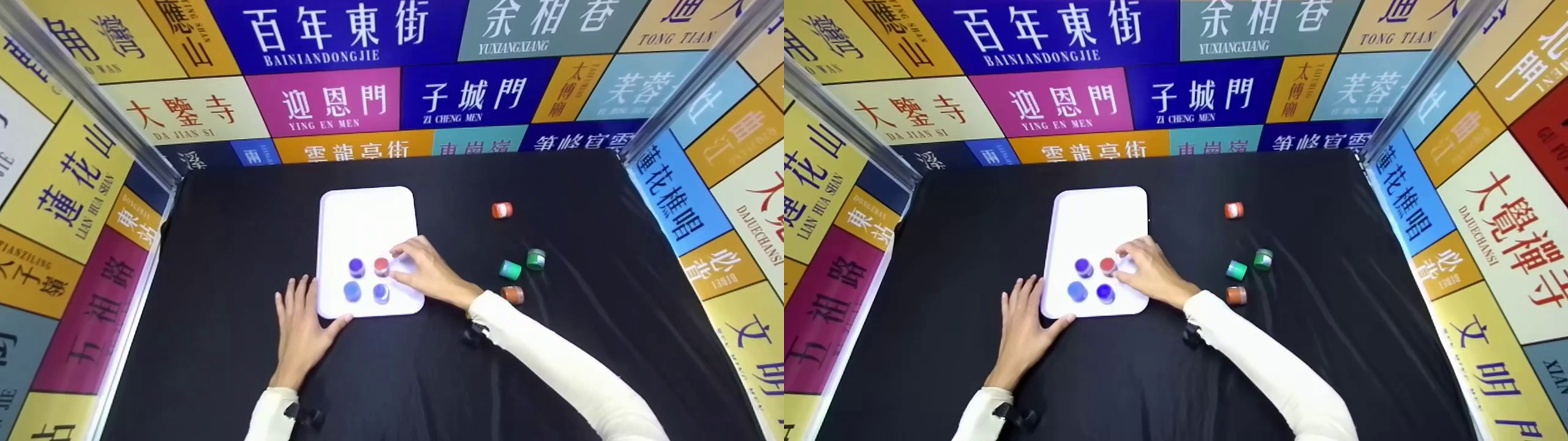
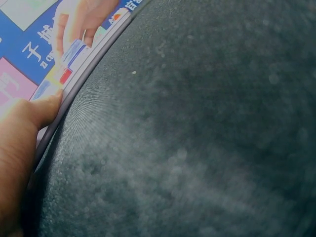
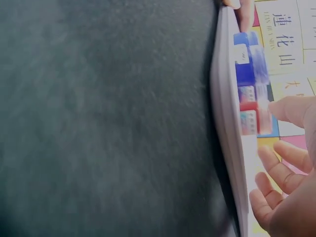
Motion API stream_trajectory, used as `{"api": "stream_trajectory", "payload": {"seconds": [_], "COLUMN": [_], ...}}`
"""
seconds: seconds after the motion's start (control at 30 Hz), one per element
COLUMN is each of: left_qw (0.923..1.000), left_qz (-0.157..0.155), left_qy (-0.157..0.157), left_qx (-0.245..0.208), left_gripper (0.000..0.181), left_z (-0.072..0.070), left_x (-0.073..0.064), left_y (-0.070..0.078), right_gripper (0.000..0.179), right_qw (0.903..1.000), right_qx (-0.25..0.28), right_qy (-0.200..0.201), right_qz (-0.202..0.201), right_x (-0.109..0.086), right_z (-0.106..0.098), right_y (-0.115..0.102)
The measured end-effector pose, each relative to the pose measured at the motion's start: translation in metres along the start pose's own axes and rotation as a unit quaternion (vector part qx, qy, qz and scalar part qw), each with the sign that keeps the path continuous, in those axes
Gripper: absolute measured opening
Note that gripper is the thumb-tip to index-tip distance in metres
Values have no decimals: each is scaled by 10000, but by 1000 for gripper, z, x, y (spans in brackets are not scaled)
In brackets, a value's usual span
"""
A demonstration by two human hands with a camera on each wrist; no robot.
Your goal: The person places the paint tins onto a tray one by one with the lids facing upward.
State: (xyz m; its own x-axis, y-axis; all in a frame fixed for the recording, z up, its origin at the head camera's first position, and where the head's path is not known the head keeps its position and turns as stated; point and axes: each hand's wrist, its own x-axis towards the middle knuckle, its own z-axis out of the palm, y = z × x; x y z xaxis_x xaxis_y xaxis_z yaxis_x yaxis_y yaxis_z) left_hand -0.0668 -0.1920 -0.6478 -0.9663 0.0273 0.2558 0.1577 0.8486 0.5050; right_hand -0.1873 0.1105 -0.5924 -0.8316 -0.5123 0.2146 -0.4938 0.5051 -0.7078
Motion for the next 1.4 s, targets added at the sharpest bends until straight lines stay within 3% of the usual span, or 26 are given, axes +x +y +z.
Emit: {"api": "stream_trajectory", "payload": {"seconds": [0.53,0.83,1.13,1.4], "left_qw": [9998,9999,9999,10000], "left_qz": [125,88,76,59], "left_qy": [159,78,85,40], "left_qx": [-73,-27,-4,-14], "left_gripper": [107,106,106,107], "left_z": [1,0,1,-1], "left_x": [0,0,-1,0], "left_y": [-1,1,1,1], "right_gripper": [39,40,41,44], "right_qw": [9991,9976,9966,9923], "right_qx": [-34,-13,-289,-1014], "right_qy": [429,658,754,703], "right_qz": [32,210,179,98], "right_x": [-46,-87,-114,-137], "right_z": [-50,-58,-66,-66], "right_y": [5,18,21,21]}}
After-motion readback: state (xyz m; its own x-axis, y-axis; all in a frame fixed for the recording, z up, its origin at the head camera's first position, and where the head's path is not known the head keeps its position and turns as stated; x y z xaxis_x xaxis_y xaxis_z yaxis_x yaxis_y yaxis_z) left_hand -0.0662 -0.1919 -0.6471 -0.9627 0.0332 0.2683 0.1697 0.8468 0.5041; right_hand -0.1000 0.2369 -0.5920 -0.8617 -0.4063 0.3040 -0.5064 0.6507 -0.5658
